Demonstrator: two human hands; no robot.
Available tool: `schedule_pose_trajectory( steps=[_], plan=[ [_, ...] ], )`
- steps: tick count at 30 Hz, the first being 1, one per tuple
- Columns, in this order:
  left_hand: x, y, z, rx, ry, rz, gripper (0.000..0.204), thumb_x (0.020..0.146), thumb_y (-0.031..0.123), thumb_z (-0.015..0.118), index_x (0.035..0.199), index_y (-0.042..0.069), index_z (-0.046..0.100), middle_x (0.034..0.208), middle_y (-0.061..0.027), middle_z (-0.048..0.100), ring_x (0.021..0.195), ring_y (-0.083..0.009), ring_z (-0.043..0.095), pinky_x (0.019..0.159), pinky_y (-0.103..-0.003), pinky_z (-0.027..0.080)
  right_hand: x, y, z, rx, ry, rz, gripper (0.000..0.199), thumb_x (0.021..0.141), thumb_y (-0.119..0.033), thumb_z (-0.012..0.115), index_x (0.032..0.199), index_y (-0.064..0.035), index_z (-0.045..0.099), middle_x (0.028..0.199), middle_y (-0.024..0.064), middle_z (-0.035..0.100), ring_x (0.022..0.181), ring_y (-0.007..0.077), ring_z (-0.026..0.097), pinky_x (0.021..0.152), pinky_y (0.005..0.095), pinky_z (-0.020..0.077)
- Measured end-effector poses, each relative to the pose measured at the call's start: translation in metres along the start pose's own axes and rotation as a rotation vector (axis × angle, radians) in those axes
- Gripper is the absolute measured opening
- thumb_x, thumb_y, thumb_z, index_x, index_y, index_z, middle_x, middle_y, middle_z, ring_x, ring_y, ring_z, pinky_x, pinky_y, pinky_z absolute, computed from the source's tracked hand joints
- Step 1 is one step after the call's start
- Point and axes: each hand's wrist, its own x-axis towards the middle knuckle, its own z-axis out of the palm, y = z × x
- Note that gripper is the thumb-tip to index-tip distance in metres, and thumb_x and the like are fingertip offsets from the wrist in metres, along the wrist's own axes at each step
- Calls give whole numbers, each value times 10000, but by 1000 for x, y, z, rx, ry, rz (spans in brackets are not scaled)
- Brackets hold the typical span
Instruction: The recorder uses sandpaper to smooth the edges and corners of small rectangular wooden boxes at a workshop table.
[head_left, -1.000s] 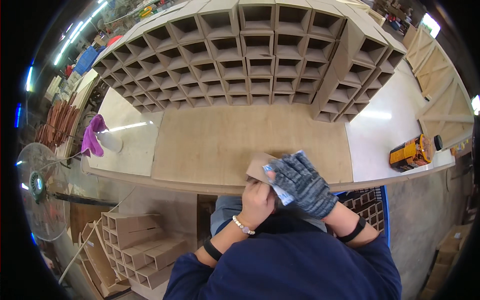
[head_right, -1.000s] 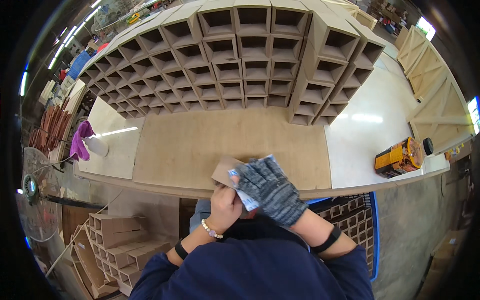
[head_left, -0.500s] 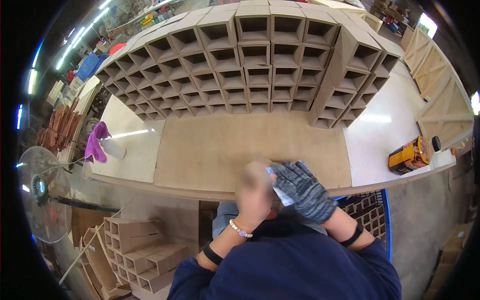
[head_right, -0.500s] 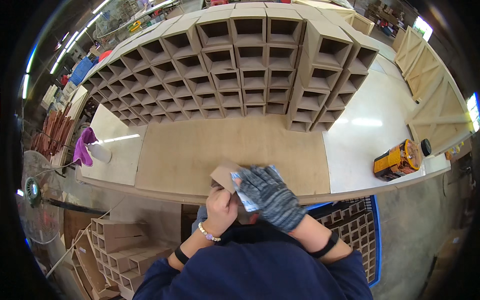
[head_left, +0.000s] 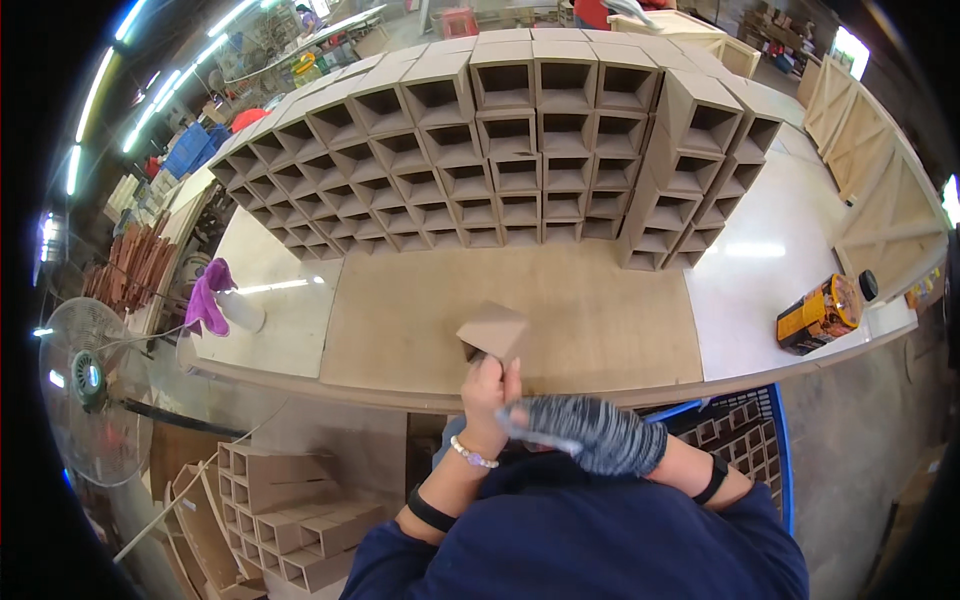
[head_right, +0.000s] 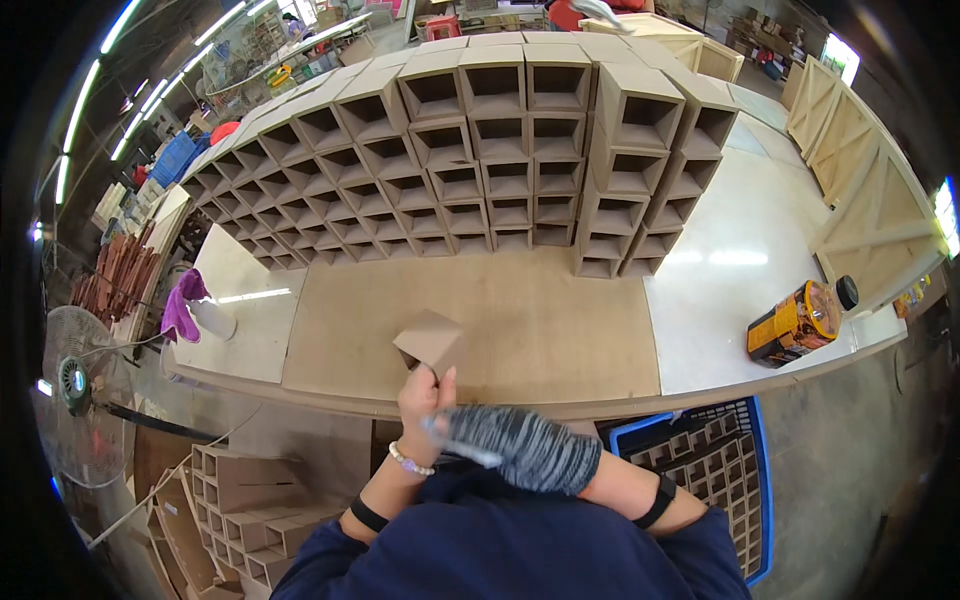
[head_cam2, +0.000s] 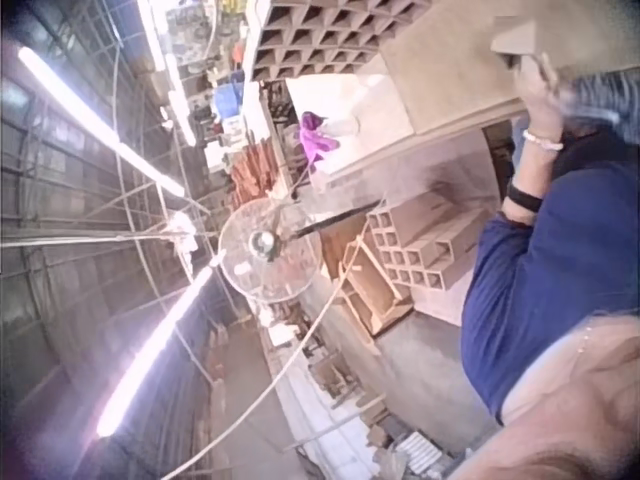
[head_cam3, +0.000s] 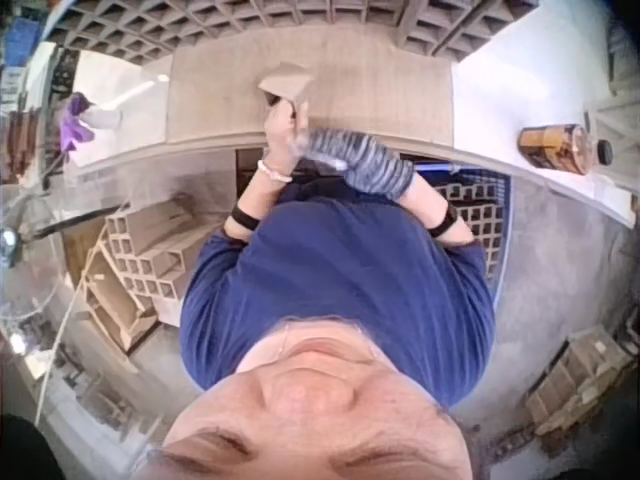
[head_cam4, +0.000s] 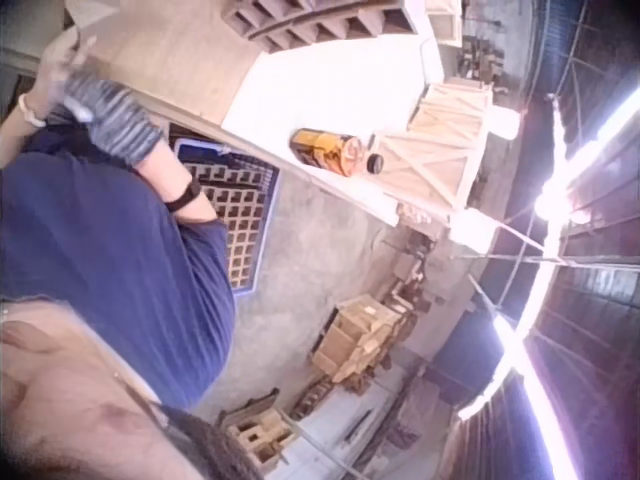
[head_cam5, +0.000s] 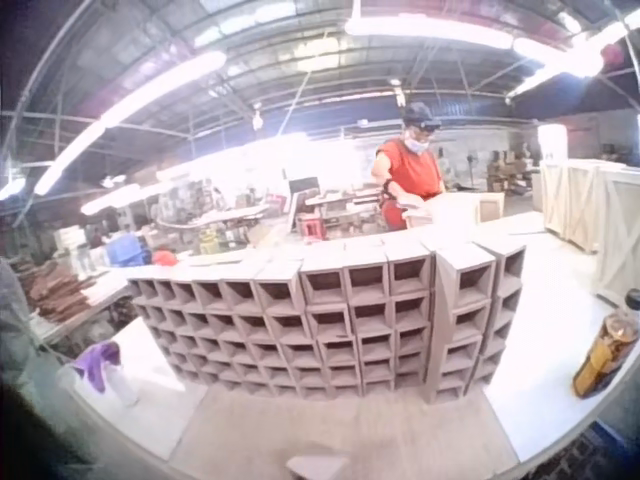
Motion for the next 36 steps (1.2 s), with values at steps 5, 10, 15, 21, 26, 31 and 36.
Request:
schedule_pose_trajectory(
  steps=[5, 10, 15, 21, 26, 31, 36],
  plan=[
    [-8, 1, -2, -244, -39, -143, 52, 781, 25, 567, 802, 7, 523, 656, -163, 511, 610, -339, 515, 542, -382, 415, 30, -10, -42, -364, 381, -30, 397, 834, -71, 493, 1230, -95, 473, 1249, 131, 485, 1146, 291, 467, 1002, 408, 325],
    [-23, 21, -2, -595, -105, -196, 178, 818, -4, 513, 994, -15, 536, 865, -134, 600, 760, -211, 596, 672, -295, 464, 30, 5, -23, -643, 188, -156, 362, 818, -103, 472, 1175, -48, 495, 1225, 130, 489, 1152, 288, 452, 1003, 412, 312],
    [-27, 36, -17, -654, -208, -259, 171, 864, 22, 474, 1019, -32, 525, 902, -79, 609, 816, -119, 566, 708, -248, 443, 7, 67, -39, -977, 242, 376, 428, 814, -150, 451, 1236, -79, 454, 1264, 143, 459, 1177, 307, 423, 1026, 467, 248],
    [-37, 24, -14, -721, -204, -382, 175, 860, 8, 479, 1029, -28, 506, 901, -69, 610, 777, -106, 570, 695, -246, 453, 18, -9, -6, -637, 139, -17, 408, 803, -197, 454, 1190, -73, 492, 1243, 155, 466, 1183, 297, 418, 1040, 478, 219],
    [-37, 24, -19, -953, -260, -495, 196, 876, -2, 461, 1069, -22, 486, 992, -60, 585, 897, -85, 532, 792, -224, 415, 0, 61, -26, -876, 220, 403, 404, 806, -176, 467, 1208, -143, 487, 1212, 119, 493, 1127, 274, 461, 1021, 443, 272],
    [-38, 22, -23, -966, -315, -636, 200, 880, 0, 458, 1078, -22, 480, 1000, -60, 582, 906, -87, 534, 796, -225, 411, 13, -3, -3, -726, 105, 30, 427, 795, -179, 480, 1218, -123, 473, 1225, 132, 480, 1121, 300, 462, 1020, 439, 276],
    [-40, 24, -17, -922, -226, -479, 187, 880, -3, 450, 1062, -24, 488, 985, -55, 583, 884, -69, 525, 786, -217, 407, 10, 44, -26, -962, 252, 315, 393, 799, -127, 486, 1191, -103, 496, 1135, 113, 546, 1061, 264, 510, 889, 413, 384]
  ],
)
